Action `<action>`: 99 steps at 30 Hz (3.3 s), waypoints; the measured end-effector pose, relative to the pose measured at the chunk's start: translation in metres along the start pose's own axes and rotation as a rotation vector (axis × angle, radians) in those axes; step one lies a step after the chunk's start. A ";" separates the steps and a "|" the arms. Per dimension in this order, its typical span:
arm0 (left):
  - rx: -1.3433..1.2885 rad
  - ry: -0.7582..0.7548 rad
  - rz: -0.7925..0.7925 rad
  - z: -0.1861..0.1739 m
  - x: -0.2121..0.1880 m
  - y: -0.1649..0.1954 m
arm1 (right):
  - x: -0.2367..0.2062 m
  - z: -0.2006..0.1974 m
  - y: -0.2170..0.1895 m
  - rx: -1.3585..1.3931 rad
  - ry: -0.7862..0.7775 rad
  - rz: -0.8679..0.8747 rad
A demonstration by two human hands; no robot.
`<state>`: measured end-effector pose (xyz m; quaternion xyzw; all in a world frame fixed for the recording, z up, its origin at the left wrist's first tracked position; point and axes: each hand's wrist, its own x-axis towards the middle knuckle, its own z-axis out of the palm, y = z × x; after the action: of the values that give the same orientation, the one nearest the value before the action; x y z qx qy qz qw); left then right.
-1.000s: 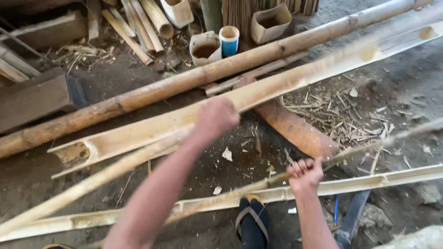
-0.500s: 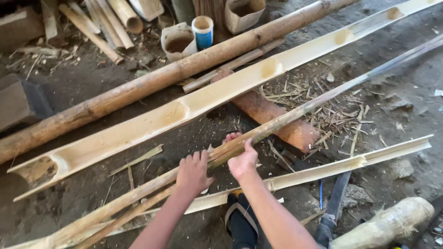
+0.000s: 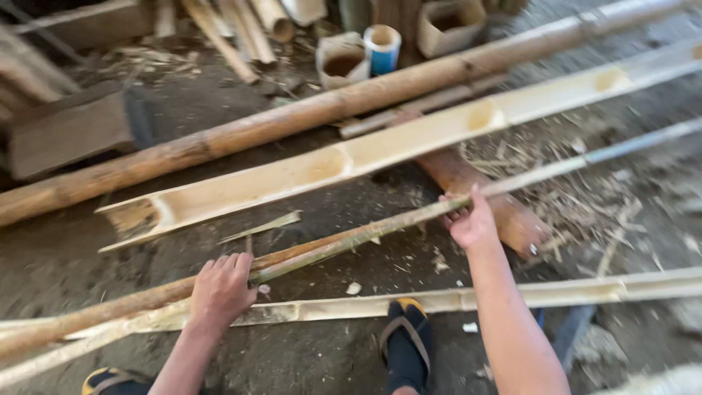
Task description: The person splits a long bamboo pole into flat strips using a machete and a wooden mallet. They then further split the strips into thinner slats by hand and refine the edges with the machete.
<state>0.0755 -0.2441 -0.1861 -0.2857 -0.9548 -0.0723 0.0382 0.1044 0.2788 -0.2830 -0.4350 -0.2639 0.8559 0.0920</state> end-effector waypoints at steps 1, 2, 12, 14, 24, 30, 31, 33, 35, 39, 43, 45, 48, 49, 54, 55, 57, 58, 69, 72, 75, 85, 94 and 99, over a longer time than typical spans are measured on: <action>0.057 0.032 -0.033 -0.007 -0.004 -0.013 | 0.002 0.012 0.009 -0.019 -0.064 -0.036; 0.114 0.059 -0.066 -0.016 -0.006 -0.027 | -0.003 0.022 0.020 -0.033 -0.126 -0.068; 0.523 0.359 -0.406 -0.103 0.001 -0.201 | -0.080 0.243 0.092 -0.223 -0.611 -0.060; 0.554 0.286 -0.572 -0.113 0.015 -0.236 | -0.080 0.286 0.110 -0.224 -0.678 -0.059; 0.377 0.072 -0.838 -0.086 0.056 -0.293 | -0.093 0.404 0.222 -0.685 -0.543 0.133; -0.096 0.177 -0.510 0.009 0.001 -0.154 | -0.080 0.296 0.212 -0.855 -0.589 -0.016; -0.034 0.362 -0.459 0.018 -0.006 -0.131 | -0.081 0.272 0.208 -0.887 -0.595 0.000; 0.076 0.740 -0.343 0.035 -0.013 -0.084 | -0.086 0.221 0.197 -0.959 -0.608 0.023; -0.139 0.714 -0.337 0.055 -0.012 -0.044 | -0.089 0.172 0.188 -1.111 -0.525 0.096; -0.517 -0.076 -0.257 0.122 0.001 0.053 | -0.084 0.081 0.157 -1.051 -0.369 0.172; -0.353 -0.402 0.081 0.194 0.015 0.143 | -0.079 0.009 0.112 -0.863 -0.186 0.063; -0.182 -0.759 0.086 0.213 0.019 0.165 | -0.085 -0.022 0.092 -0.784 -0.070 -0.056; -0.267 -0.527 0.053 0.213 0.023 0.168 | -0.100 -0.057 0.076 -0.713 0.149 -0.265; -0.296 -0.363 0.033 0.208 0.021 0.162 | -0.107 -0.065 0.072 -0.692 0.298 -0.376; -0.191 0.044 0.225 0.161 -0.003 0.134 | -0.107 -0.093 0.028 -0.297 0.675 -0.531; -0.200 0.040 0.252 0.150 -0.011 0.130 | -0.099 -0.099 0.013 -0.181 0.706 -0.490; -0.226 0.030 0.313 0.129 -0.025 0.126 | -0.080 -0.112 -0.014 0.054 0.499 -0.498; -0.220 0.076 0.311 0.120 -0.027 0.127 | -0.073 -0.120 -0.023 0.163 0.402 -0.494; -0.133 -0.372 0.153 0.058 0.011 0.138 | -0.075 -0.129 -0.064 0.263 0.377 -0.555; -0.091 -0.331 0.140 0.039 0.006 0.112 | -0.080 -0.091 -0.065 0.225 0.421 -0.522; 0.018 -0.617 -0.095 0.008 0.001 0.050 | -0.092 -0.037 -0.038 0.168 0.096 -0.346; 0.354 -0.661 -0.167 -0.021 0.002 0.002 | -0.112 0.087 0.164 0.079 -0.308 0.103; -0.154 -0.588 -0.110 0.074 0.102 0.171 | -0.080 0.032 0.088 0.182 0.075 -0.125; -0.494 -0.559 -0.049 0.075 0.139 0.250 | -0.065 -0.025 0.054 0.255 -0.027 -0.228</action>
<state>0.0949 0.0495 -0.2155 -0.2721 -0.8886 -0.2206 -0.2961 0.1674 0.2176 -0.2790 -0.3756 -0.2022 0.8721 0.2396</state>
